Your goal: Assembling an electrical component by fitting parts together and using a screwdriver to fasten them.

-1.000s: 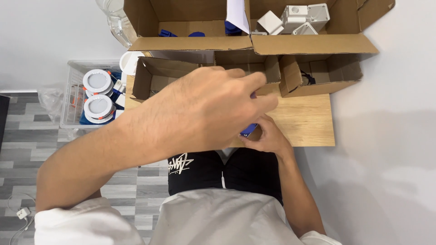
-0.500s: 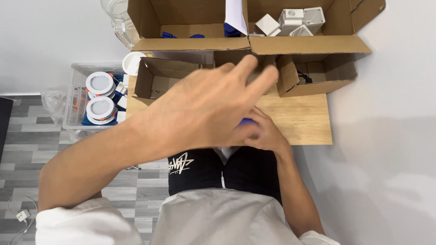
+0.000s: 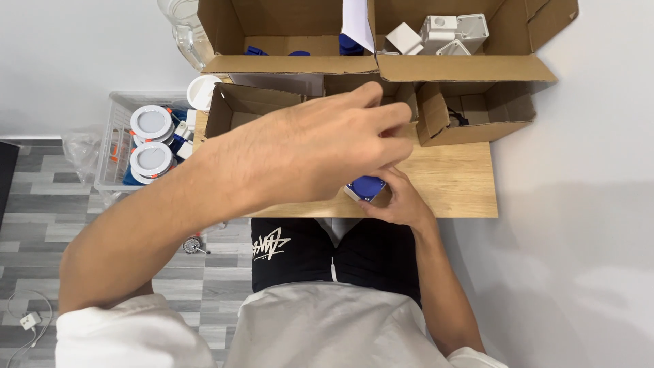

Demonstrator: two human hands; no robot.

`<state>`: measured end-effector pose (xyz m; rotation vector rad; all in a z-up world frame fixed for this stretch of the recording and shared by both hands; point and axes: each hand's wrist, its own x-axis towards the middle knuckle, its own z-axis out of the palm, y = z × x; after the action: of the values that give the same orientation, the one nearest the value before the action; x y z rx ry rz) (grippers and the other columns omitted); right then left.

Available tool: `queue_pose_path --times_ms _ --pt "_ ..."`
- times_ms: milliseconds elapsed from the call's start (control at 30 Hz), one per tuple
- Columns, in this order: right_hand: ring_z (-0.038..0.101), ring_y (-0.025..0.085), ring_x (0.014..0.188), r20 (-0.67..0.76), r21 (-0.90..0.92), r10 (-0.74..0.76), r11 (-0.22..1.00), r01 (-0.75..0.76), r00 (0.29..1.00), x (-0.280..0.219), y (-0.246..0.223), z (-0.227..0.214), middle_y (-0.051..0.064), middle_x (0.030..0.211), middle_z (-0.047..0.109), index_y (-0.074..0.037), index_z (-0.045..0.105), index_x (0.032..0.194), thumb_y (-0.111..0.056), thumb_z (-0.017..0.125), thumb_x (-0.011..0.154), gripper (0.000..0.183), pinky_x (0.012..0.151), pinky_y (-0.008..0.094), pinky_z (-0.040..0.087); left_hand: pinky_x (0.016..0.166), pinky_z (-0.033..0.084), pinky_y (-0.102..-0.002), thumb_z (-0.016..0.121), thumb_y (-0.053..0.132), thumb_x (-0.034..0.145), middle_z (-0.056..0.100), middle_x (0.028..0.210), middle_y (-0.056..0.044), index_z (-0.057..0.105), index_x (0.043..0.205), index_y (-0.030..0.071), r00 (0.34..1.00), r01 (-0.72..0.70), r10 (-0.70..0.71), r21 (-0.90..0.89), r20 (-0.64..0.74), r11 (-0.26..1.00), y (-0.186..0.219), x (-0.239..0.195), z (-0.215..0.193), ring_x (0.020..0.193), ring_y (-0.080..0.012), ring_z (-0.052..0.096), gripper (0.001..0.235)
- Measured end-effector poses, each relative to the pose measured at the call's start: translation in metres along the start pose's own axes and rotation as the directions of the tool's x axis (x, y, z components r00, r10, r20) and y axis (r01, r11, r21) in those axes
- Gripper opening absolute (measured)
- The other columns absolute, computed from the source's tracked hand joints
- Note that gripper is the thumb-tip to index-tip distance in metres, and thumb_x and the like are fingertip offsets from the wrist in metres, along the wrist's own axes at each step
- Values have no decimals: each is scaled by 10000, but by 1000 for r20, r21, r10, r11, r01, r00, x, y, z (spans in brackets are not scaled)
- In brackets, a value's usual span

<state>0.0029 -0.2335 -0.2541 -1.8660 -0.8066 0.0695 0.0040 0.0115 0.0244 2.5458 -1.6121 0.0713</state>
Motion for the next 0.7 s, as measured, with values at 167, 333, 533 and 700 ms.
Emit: queue_pose_path --times_ms 167,333,533,700 --pt "689 253 1283 1 -14 29 999 -29 1000 2 -7 -3 105 1370 735 -94 664 1407 -100 893 807 642 1092 366 558 596 491 -418 601 -206 829 559 1092 -51 611 958 106 1000 -5 7 -128 13 992 0 2 -3 898 -271 498 338" --pt "569 317 1444 51 75 28 997 -32 998 8 -19 -6 156 1516 597 -52 671 1381 -111 844 830 581 1242 441 450 516 452 -493 676 68 1024 582 1094 -54 549 1136 132 965 259 -250 -377 75 889 -6 -4 -5 687 -309 605 180" --pt "641 302 1358 23 66 -15 998 14 1000 12 -23 -4 152 1460 661 -20 645 1421 -99 855 880 585 1203 424 511 895 599 -338 737 82 1064 690 1123 -49 560 1294 61 923 50 -270 -609 -275 792 -13 -24 25 984 -192 714 291" --pt "666 259 1218 28 38 -2 999 1 1000 8 0 -5 96 1318 692 -79 679 1268 -114 887 847 471 1091 389 532 995 674 -350 594 -52 1024 756 1159 -77 594 1335 42 878 8 -337 -694 -340 720 -13 -27 44 1038 -231 804 325"
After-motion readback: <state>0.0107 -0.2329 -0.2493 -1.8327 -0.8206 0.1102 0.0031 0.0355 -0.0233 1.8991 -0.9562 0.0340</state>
